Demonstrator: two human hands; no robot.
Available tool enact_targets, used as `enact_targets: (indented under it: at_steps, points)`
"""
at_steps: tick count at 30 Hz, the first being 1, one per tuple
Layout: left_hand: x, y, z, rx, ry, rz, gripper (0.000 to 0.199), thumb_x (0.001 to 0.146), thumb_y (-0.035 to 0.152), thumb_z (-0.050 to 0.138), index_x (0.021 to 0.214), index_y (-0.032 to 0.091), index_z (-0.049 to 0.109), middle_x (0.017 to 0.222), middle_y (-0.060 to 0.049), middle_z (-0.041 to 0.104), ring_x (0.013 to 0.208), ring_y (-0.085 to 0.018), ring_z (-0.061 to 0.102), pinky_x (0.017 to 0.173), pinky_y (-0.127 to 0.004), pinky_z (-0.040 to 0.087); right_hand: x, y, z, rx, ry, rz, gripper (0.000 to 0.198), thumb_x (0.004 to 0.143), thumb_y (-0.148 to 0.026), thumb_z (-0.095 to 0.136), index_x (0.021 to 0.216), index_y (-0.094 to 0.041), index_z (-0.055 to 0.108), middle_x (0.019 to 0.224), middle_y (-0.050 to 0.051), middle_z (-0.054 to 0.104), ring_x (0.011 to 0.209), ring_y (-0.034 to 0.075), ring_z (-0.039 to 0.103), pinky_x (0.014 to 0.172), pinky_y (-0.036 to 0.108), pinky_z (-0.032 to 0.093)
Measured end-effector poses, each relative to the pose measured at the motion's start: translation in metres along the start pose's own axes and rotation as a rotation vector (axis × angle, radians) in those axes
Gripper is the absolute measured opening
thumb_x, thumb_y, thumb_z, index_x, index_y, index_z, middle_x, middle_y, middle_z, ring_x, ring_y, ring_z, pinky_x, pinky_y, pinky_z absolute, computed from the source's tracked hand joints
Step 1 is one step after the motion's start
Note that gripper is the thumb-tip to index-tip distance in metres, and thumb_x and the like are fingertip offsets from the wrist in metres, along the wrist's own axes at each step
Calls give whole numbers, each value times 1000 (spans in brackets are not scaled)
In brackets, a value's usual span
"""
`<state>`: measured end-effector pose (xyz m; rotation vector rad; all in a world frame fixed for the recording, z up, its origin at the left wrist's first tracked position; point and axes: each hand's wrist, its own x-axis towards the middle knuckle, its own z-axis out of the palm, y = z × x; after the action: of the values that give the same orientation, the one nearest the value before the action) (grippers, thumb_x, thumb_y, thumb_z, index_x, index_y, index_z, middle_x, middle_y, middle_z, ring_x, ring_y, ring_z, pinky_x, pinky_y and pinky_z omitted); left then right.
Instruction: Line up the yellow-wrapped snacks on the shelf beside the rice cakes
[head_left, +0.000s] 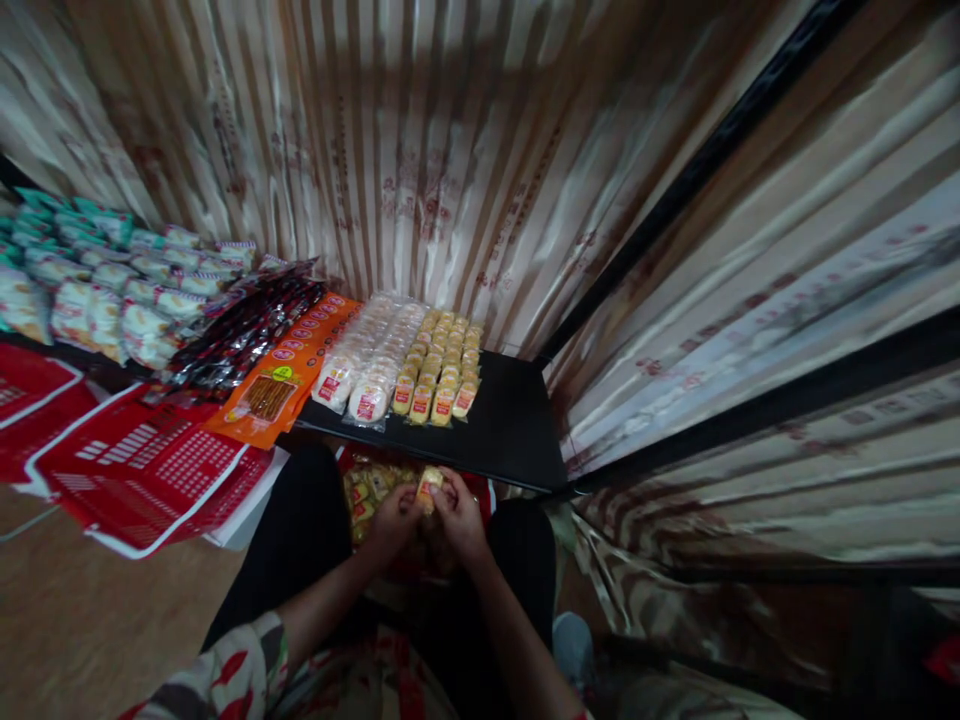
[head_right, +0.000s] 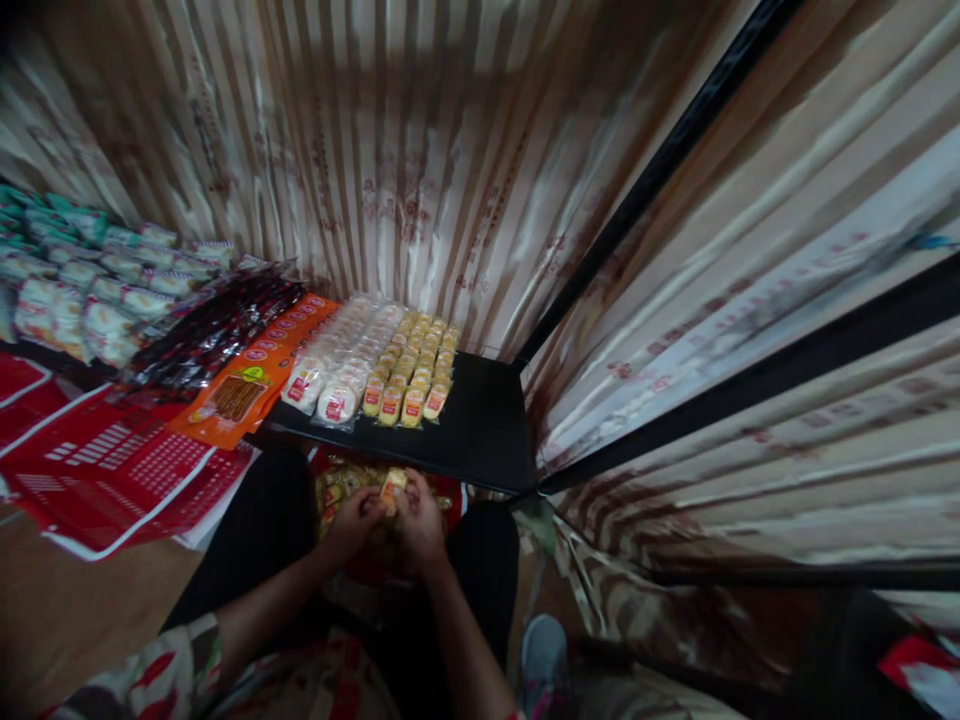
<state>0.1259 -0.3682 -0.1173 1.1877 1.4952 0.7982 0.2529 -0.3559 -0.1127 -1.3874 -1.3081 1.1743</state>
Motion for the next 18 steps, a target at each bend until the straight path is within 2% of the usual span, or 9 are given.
enact_targets:
  at_steps: [3,6,9,11,14,18]
  points:
    - [2,10,0,-83,30,19,20,77,18,48,95,14,56,86,-4,66,76,-13,61,72,-24,49,0,-5,-3,128,-6,32,38,74,-41,57,104,-18,56,83,6,68,74,18,65,71,32,53]
    - [5,18,-3,-100,42,46,22,77,20,48,97,13,57,86,-5,65,73,-13,60,71,-25,49,-1,-9,-7,163,6,66,38,73,-45,58,98,-18,58,84,7,68,75,18,65,70,32,53]
    - [7,26,-11,66,53,145,24,75,20,51,97,14,60,89,-5,63,79,-14,60,76,-27,48,2,-13,-14,165,156,34,43,69,-43,63,104,-18,56,94,9,66,82,18,64,73,32,53]
    - [6,33,-18,217,40,232,26,73,17,53,97,17,63,91,-4,62,87,-15,58,82,-27,46,5,-17,-21,142,199,-2,48,67,-41,65,109,-19,55,100,10,64,84,18,62,74,32,53]
    - [5,45,-30,356,-36,296,28,72,17,53,97,20,65,91,-2,60,91,-15,57,85,-26,44,6,-24,-32,-22,78,-62,40,69,-37,64,104,-20,61,97,7,63,79,16,60,67,28,52]
    - [7,60,-39,395,-98,368,31,71,16,52,98,22,66,91,-1,60,92,-15,56,87,-25,43,2,-28,-41,-240,-83,-82,32,69,-31,64,99,-22,66,82,1,60,65,12,54,59,24,48]
